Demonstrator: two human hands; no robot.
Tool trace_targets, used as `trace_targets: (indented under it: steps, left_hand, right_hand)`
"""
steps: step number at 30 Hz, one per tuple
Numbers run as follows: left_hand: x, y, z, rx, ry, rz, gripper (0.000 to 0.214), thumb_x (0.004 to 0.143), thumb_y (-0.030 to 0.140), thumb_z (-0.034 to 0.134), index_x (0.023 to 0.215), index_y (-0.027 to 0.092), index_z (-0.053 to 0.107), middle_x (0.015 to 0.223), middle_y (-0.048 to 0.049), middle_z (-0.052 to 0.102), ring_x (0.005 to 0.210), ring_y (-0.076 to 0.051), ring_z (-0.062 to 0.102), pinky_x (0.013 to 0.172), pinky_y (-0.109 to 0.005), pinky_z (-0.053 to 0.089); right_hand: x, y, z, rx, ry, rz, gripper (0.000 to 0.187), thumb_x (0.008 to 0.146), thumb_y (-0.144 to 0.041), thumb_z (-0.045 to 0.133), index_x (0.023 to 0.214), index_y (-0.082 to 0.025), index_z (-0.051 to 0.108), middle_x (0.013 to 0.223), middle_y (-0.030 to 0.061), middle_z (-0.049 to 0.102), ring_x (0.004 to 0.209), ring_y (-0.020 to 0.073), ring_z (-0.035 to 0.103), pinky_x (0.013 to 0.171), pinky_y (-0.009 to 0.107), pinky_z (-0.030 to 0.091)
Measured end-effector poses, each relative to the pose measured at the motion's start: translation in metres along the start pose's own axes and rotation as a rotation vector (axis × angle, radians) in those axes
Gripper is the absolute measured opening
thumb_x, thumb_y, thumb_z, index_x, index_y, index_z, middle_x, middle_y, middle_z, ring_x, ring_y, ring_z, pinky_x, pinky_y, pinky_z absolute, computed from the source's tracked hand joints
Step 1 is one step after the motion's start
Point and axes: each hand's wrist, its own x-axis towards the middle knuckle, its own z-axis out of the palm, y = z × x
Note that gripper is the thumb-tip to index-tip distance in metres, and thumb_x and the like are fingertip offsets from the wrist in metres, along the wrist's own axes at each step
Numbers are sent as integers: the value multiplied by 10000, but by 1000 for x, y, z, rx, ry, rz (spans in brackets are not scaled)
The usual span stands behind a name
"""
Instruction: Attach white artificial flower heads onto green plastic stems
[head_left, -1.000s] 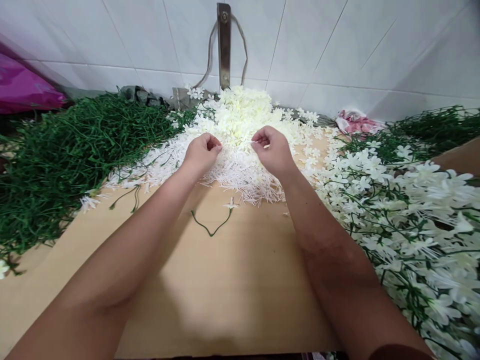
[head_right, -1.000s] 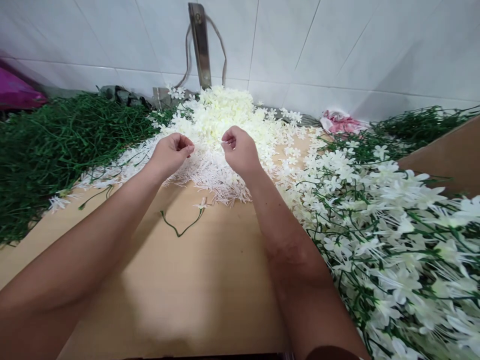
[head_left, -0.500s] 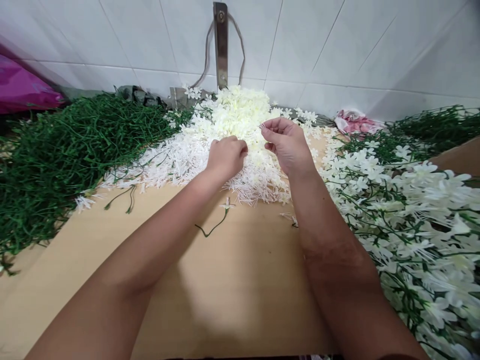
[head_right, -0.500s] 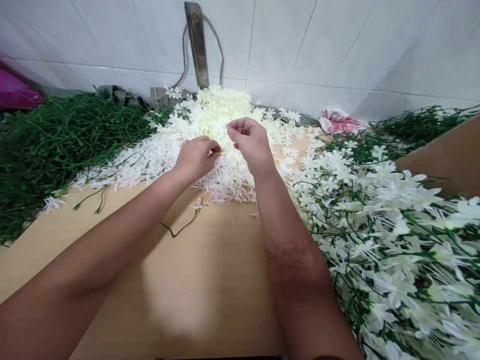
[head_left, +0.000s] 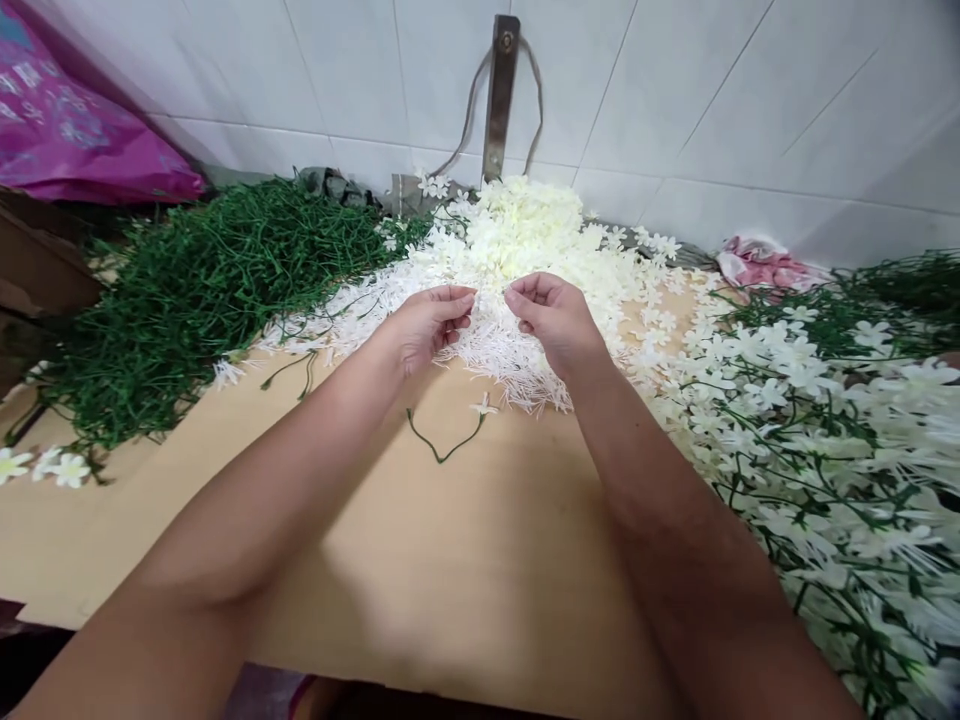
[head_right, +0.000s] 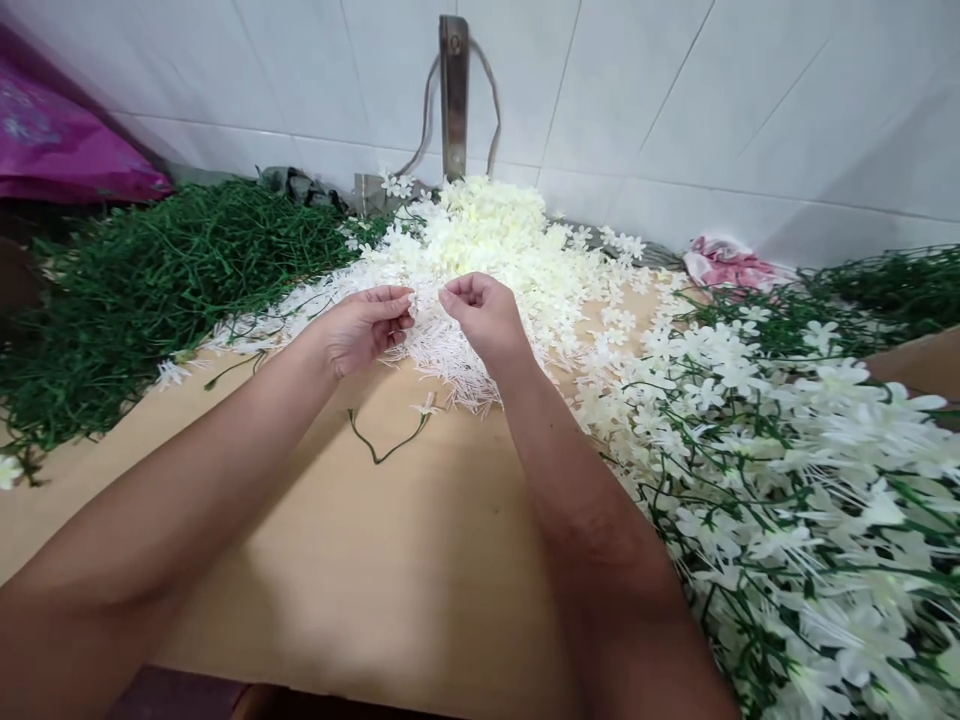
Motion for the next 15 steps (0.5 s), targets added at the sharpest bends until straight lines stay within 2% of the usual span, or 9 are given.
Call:
trace_targets:
  steps: [5, 9, 13, 15]
  left_hand:
    - [-8, -6, -14, -43, -49, -54, 138, 678, 87, 689, 750, 146, 587, 580, 35, 542, 513, -57, 517, 495, -191, 365]
    - [-14, -12, -23, -74, -55, -91, 112, 709, 59, 649, 731, 139, 573, 566, 24, 559, 503, -56, 524, 483, -180, 371]
    - [-16, -17, -24, -118, -29, -134, 138, 713, 14, 615, 751, 137, 565, 584, 16, 596, 521, -66, 571, 476, -169, 381]
    - [-14, -18, -24, -127, -2, -142, 154, 701, -5, 614, 752, 136, 575, 581, 16, 599, 538, -74, 590, 488, -172, 395]
  right_hand:
    - [-7, 1, 11, 0, -84, -1, 132, 775, -224, 600, 729, -192, 481, 652, -15, 550, 555, 71, 465, 537, 238, 409]
    - [-12, 4, 22, -118, -156, -71, 110, 768, -202, 589, 737, -193, 484, 691, 5, 589, 610, 91, 526, 576, 251, 449]
    - [-16, 13, 29, -325, -89, -238, 57, 732, -152, 601, 715, -176, 552, 787, 26, 565, 737, 122, 541, 641, 269, 485]
    - [-17, 17, 29, -378, -51, -273, 41, 732, -150, 596, 729, -178, 566, 856, 41, 558, 814, 141, 548, 659, 273, 503]
